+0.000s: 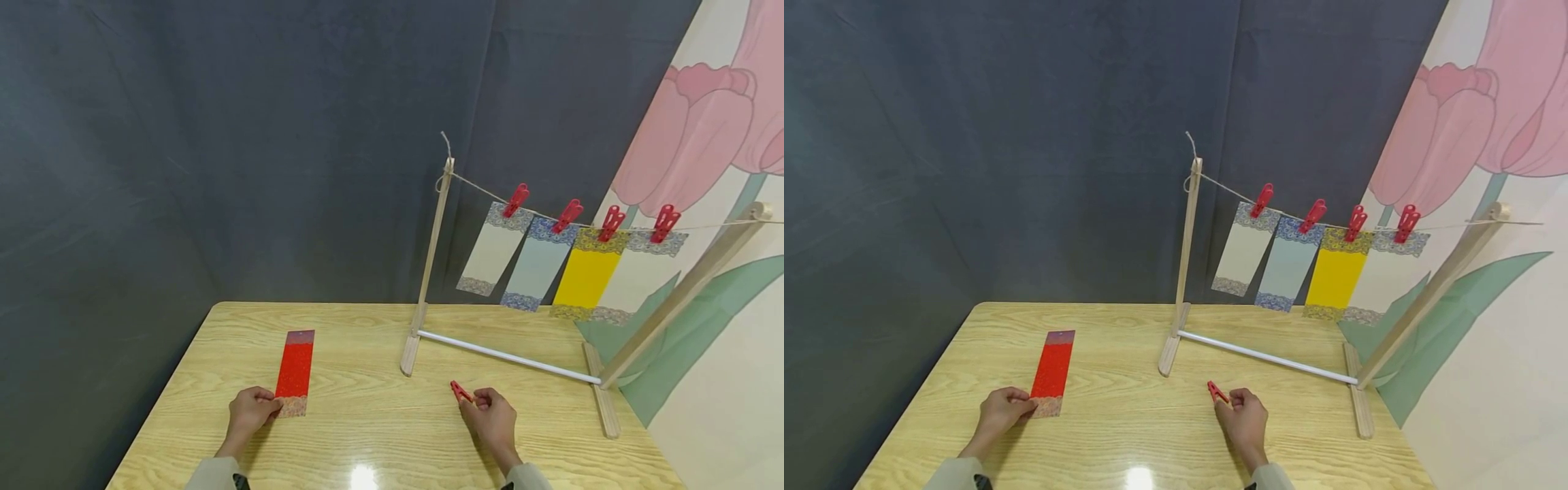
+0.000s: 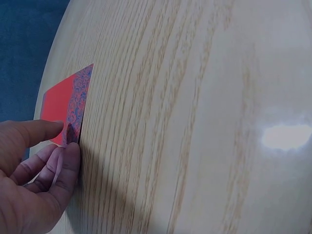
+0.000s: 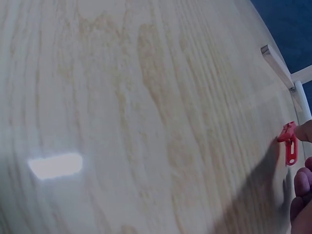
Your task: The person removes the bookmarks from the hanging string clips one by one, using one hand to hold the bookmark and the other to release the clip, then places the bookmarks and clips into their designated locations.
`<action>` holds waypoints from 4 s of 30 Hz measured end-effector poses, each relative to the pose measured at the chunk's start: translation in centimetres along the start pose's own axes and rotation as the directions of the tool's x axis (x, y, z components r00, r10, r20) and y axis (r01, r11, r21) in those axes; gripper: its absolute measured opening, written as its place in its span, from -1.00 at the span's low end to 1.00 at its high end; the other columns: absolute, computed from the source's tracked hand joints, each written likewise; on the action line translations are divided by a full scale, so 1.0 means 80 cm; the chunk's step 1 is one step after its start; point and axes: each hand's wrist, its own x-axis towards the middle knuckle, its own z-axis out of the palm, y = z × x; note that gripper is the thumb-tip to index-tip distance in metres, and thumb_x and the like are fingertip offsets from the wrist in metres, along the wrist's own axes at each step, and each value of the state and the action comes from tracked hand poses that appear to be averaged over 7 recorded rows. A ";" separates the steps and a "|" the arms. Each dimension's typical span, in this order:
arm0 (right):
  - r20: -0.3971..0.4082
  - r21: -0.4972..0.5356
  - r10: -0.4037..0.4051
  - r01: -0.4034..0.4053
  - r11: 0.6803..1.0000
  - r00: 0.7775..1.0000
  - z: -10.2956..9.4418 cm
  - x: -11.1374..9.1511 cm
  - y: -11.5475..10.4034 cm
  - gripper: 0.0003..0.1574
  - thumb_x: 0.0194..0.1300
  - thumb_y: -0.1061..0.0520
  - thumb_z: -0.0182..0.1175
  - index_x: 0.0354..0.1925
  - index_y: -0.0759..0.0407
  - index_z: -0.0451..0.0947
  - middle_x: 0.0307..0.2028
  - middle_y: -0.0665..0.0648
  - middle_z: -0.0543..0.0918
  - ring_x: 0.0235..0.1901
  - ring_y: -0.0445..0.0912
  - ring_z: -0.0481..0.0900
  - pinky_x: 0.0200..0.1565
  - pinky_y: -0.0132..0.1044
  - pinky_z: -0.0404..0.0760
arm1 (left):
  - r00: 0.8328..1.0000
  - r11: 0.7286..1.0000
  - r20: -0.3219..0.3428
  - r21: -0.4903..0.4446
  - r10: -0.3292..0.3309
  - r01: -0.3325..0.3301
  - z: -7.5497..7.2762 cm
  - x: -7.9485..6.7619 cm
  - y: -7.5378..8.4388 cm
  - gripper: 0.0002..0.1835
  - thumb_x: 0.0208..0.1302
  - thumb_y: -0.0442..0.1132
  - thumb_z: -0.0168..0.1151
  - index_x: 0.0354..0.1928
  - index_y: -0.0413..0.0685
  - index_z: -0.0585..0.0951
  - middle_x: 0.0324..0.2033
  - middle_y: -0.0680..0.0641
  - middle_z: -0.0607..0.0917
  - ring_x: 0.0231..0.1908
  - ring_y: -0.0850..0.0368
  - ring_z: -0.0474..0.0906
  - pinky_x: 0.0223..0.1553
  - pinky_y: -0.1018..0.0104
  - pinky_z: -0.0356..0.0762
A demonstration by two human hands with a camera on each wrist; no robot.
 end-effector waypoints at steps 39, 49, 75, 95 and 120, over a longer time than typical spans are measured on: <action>-0.031 0.061 -0.123 0.125 0.990 0.992 -0.046 0.022 -0.042 -0.73 -0.07 0.22 0.36 -0.30 0.18 0.58 -0.41 0.15 0.61 -0.49 -0.08 0.53 -0.49 -0.38 0.51 | 0.968 0.968 0.035 -0.034 0.249 -0.248 0.008 0.002 0.040 -0.75 0.13 -0.20 0.10 -0.33 -0.30 0.57 -0.59 -0.16 0.53 -0.69 0.08 0.45 -0.77 0.14 0.43; -0.019 0.091 -0.164 0.165 0.982 0.986 -0.064 0.031 -0.056 -0.78 -0.06 0.18 0.36 -0.34 0.13 0.59 -0.41 0.09 0.62 -0.49 -0.08 0.53 -0.47 -0.39 0.50 | 0.945 0.944 0.028 0.045 0.326 -0.327 0.015 0.011 0.040 -0.75 0.16 -0.11 0.13 -0.31 -0.18 0.59 -0.55 -0.04 0.52 -0.64 0.17 0.44 -0.79 0.14 0.39; 0.040 0.111 -0.329 0.323 0.940 0.943 -0.125 0.052 -0.109 -0.76 0.10 0.05 0.26 -0.21 0.04 0.54 -0.27 0.00 0.59 -0.30 -0.11 0.51 -0.28 -0.11 0.48 | 0.909 0.910 0.080 0.029 0.409 -0.413 0.017 -0.017 0.116 -0.93 0.16 -0.28 0.16 -0.33 -0.03 0.60 -0.49 0.01 0.54 -0.63 0.17 0.40 -0.67 0.36 0.35; 0.002 0.081 -0.448 0.447 0.891 0.894 -0.143 0.063 -0.136 -0.73 0.08 0.04 0.27 -0.20 0.04 0.55 -0.26 0.01 0.60 -0.30 -0.06 0.52 -0.31 -0.13 0.36 | 0.859 0.872 0.148 -0.052 0.489 -0.487 0.020 -0.027 0.148 -0.90 0.18 -0.29 0.14 -0.28 0.00 0.60 -0.40 0.06 0.59 -0.39 0.17 0.49 -0.35 0.29 0.48; -0.058 0.068 -0.554 0.557 0.828 0.831 -0.168 0.073 -0.169 -0.74 0.05 0.12 0.29 -0.21 0.07 0.55 -0.26 0.00 0.61 -0.32 -0.07 0.53 -0.33 -0.40 0.39 | 0.776 0.804 0.214 -0.115 0.594 -0.583 0.047 -0.030 0.179 -0.91 0.17 -0.28 0.16 -0.31 0.09 0.60 -0.41 0.11 0.58 -0.41 0.20 0.50 -0.35 0.30 0.51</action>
